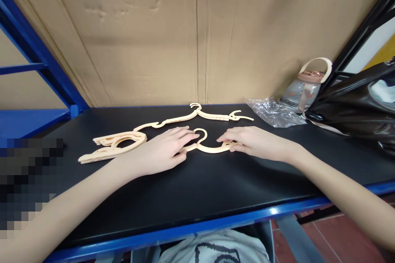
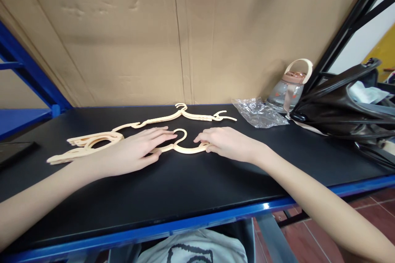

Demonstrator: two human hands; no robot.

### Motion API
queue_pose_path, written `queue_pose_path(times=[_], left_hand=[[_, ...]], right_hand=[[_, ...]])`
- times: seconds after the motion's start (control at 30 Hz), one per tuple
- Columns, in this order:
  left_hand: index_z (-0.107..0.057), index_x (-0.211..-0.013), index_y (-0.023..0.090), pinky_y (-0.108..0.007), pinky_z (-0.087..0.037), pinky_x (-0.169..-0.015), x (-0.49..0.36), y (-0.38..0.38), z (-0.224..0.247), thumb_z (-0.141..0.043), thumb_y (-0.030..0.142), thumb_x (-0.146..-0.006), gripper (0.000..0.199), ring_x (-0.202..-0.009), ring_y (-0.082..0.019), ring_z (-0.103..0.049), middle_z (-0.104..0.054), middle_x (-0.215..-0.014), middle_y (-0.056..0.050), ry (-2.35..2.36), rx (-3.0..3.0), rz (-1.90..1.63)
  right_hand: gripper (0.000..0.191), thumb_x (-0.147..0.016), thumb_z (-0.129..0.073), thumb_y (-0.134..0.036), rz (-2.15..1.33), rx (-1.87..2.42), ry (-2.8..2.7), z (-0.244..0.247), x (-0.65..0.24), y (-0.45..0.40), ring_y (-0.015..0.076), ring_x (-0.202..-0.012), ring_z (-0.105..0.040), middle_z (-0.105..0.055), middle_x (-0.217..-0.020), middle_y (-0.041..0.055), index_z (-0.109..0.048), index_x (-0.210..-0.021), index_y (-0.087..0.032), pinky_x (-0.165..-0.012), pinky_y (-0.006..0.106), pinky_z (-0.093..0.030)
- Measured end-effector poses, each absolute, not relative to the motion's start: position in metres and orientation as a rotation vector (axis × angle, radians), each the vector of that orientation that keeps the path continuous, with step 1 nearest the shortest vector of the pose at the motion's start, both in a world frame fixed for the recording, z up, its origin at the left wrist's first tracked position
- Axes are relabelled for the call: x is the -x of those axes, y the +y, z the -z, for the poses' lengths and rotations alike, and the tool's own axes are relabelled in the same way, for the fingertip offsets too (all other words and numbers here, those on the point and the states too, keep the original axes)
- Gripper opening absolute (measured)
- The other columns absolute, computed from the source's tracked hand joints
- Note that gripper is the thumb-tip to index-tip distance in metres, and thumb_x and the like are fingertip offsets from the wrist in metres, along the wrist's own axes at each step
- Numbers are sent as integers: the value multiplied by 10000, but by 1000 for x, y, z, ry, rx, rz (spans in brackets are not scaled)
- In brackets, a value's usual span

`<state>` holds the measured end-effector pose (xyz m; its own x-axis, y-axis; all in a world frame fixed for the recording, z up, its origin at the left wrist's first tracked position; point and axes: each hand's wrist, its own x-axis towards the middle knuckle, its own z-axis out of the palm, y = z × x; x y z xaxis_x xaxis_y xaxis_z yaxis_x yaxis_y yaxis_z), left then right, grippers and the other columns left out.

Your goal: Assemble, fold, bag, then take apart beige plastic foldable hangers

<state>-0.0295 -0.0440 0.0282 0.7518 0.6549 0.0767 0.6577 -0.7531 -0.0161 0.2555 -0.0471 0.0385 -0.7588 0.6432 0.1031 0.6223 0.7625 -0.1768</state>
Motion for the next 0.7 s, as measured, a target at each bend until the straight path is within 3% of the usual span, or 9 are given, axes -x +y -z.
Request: queue_pose_path(times=[0.2,0.4,0.53,0.63,0.7], left_hand=[[-572,-1185,226,-422,-337,-1114,33,-43,-27,-405,100,-841,403,-1353,-238,-370,-475,-1414,-51,-1028,2893,186],[-595,-1104,223,-424,-371,-1085,32,-44,-24,-409,103,-856,333,-1327,-243,-398,-505,-1380,-46,-1022,2895,194],[-602,-1095,220,-412,-368,-1078,31,-44,-25,-408,113,-871,316,-1302,-244,-423,-512,-1369,-44,-987,2881,206],[-584,-1134,213,-368,-428,-984,31,-45,-30,-402,129,-879,325,-1185,-233,-515,-555,-1284,-63,-962,2859,243],[-567,-1151,213,-324,-468,-843,30,-48,-35,-391,144,-884,327,-1029,-209,-590,-595,-1173,-65,-994,2821,254]], right_hand=[[307,-935,-471,-173,-188,1007,-2803,-39,-256,-47,198,-1069,-597,-650,-1143,47,-588,-1216,-208,-895,318,-446],[302,-950,-440,-164,-133,1021,-2821,-38,-254,-47,197,-1022,-604,-648,-1089,52,-590,-1209,-205,-880,327,-467],[324,-959,-407,-156,-106,1011,-2821,-37,-255,-47,198,-1070,-588,-618,-1161,63,-578,-1229,-210,-907,343,-477],[349,-970,-363,-155,-92,1008,-2797,-37,-254,-47,198,-1096,-579,-596,-1204,65,-574,-1239,-226,-929,362,-479],[348,-984,-348,-181,-72,998,-2771,-36,-250,-50,202,-1117,-568,-583,-1225,68,-567,-1251,-227,-953,376,-471]])
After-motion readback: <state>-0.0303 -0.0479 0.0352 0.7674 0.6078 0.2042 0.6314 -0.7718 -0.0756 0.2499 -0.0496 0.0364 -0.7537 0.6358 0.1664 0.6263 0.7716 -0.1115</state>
